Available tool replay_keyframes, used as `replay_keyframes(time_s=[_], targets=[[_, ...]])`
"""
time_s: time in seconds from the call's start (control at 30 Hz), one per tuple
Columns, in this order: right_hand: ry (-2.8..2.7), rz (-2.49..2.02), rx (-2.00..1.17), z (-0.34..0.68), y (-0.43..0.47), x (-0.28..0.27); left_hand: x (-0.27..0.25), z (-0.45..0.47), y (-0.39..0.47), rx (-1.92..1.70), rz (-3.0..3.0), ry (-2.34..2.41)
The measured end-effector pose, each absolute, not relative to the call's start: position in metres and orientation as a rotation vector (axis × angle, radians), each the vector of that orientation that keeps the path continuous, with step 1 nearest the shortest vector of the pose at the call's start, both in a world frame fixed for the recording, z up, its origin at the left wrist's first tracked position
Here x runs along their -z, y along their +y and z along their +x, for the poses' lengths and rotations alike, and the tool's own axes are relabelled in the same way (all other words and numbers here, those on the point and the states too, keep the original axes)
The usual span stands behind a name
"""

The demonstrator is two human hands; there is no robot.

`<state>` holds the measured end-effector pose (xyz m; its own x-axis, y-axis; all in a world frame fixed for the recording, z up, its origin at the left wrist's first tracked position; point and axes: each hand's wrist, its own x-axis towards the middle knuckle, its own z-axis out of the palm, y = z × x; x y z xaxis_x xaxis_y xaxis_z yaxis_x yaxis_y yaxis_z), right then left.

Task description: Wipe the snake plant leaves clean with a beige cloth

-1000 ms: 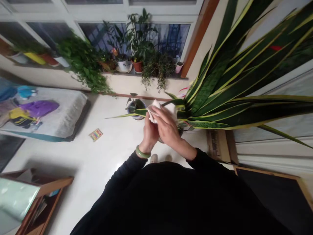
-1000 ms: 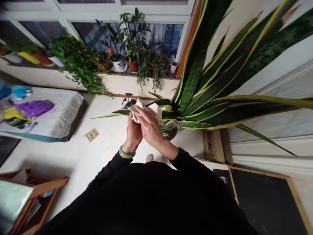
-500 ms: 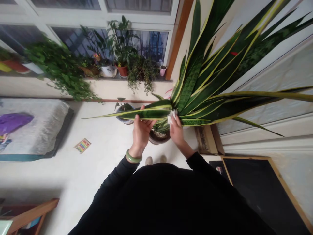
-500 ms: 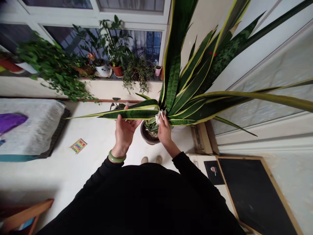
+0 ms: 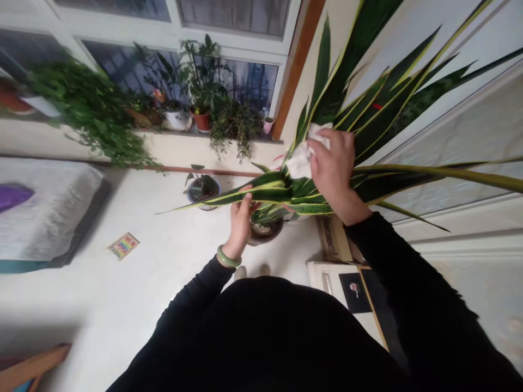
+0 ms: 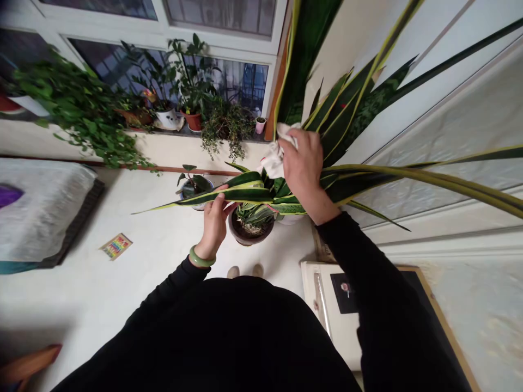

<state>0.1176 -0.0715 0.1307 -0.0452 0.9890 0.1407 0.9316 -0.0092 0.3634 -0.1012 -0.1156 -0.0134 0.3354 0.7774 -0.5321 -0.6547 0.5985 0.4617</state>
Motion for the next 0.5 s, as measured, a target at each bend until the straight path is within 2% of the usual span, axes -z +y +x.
replay_keyframes(time_s=[0.27,0.4,0.5], targets=[[1.712,1.477,0.073,0.107,-0.122,-0.082,0.019,-0.099,-0.116,-0.910,0.153,0.773],[1.708,1.425,0.141,0.108,-0.118,-0.075,0.021,-0.099,-0.115,-0.901,0.171,0.768],[1.813,1.516,0.074,0.130,-0.098,-0.086,0.022,-0.101,-0.114,-0.884,0.178,0.767]])
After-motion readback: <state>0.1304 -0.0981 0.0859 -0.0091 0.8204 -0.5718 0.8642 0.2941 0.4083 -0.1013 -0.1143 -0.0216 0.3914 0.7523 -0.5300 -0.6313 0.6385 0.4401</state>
